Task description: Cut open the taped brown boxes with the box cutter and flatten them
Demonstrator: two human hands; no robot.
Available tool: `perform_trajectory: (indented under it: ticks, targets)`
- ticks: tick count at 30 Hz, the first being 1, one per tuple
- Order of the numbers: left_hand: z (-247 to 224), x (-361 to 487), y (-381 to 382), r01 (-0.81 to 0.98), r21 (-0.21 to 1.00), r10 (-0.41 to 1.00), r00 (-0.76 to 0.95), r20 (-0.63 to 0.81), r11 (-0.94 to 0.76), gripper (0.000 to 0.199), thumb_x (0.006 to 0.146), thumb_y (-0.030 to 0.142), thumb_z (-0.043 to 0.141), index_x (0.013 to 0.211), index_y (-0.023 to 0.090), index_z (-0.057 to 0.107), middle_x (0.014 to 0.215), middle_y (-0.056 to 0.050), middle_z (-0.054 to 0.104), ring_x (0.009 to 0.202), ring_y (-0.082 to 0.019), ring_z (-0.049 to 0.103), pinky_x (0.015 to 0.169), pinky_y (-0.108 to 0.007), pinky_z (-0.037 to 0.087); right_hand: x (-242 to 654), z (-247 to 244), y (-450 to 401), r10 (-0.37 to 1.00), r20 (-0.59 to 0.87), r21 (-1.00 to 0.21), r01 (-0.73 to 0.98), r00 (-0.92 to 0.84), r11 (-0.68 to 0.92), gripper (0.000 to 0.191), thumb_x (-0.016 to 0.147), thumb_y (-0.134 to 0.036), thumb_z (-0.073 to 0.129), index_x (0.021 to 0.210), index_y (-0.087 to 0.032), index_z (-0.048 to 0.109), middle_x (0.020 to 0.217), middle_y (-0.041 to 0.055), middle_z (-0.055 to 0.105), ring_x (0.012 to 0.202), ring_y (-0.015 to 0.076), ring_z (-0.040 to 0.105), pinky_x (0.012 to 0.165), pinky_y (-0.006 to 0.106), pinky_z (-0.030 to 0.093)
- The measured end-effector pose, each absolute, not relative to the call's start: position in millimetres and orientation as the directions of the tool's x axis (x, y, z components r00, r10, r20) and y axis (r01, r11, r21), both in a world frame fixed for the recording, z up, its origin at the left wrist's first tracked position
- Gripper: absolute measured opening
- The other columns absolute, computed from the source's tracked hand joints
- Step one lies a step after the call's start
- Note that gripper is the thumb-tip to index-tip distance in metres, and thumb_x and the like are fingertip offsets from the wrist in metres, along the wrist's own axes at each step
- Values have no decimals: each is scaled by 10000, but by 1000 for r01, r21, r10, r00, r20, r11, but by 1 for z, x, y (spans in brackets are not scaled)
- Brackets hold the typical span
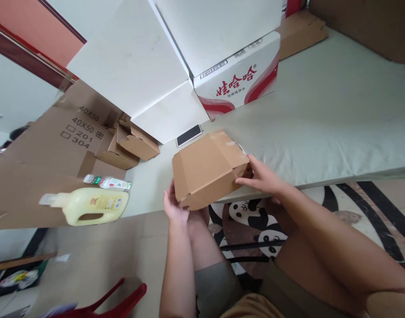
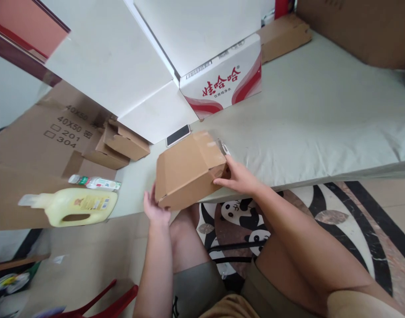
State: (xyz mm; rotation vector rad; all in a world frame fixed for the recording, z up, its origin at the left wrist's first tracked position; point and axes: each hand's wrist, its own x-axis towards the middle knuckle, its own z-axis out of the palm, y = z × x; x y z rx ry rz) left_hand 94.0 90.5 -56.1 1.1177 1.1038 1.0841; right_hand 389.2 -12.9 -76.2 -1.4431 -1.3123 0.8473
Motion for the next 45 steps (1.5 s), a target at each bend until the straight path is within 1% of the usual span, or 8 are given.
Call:
perform_trajectory:
  ticks: [3,7,11,18,28,32,35,45]
  targets:
    - [-70,95,86,-156,967,965,202,-169,202,753,651,870,631,1010,214,725,1023,-104,760,1066,-320,694,882,-433,547,390,-78,-11,982,91,-945,324,163,34,466,784,-504,734,1096,-244,508,894,59,659,794,251,637,671,381,498]
    - [-86,100,78,-72,976,953,242,-181,204,748,371,618,945,966,231,708,984,-80,775,1020,-271,717,951,-399,530,391,-81,-11,973,110,-939,343,203,35,513,771,-497,745,1151,-244,510,948,78,685,866,285,665,732,420,518]
    - [-89,101,77,60,977,962,173,-212,204,593,458,396,980,936,177,708,1002,-97,785,988,-257,736,963,-386,534,390,-84,-11,978,93,-937,348,186,23,516,788,-513,726,1185,-237,545,898,72,699,809,277,669,707,418,525]
    - [-86,99,82,53,985,975,147,-168,162,524,477,394,975,877,146,744,947,-103,792,930,-248,747,919,-368,556,388,-77,-10,987,94,-945,324,129,47,396,830,-496,642,1109,-215,623,951,88,731,836,268,674,731,388,517]
    - [-96,94,81,-133,986,995,35,-95,99,695,424,670,920,899,226,673,940,-54,775,1019,-246,723,905,-367,555,394,-74,-14,982,36,-998,61,184,25,468,940,-481,286,656,-224,556,639,39,576,642,204,538,644,354,453]
    - [-95,91,80,-149,984,995,60,-86,94,685,463,684,904,933,229,699,984,-79,778,1091,-287,704,916,-391,559,396,-79,-9,950,221,-907,403,219,118,209,833,-342,492,797,-221,659,838,82,653,869,270,587,826,423,478]
    - [-94,90,78,-167,981,993,73,-92,103,665,462,655,918,929,227,713,971,-76,784,1015,-268,727,908,-380,567,395,-92,-5,938,339,-745,630,74,220,255,779,-352,608,962,-215,721,1023,140,681,1044,351,578,946,531,470]
    - [-104,90,70,-121,979,981,126,-147,162,690,427,551,950,987,229,708,836,-45,777,898,-263,747,849,-372,579,393,-128,2,959,247,-741,665,139,94,461,846,-237,612,1290,-341,679,1003,116,738,1138,397,596,1072,614,421]
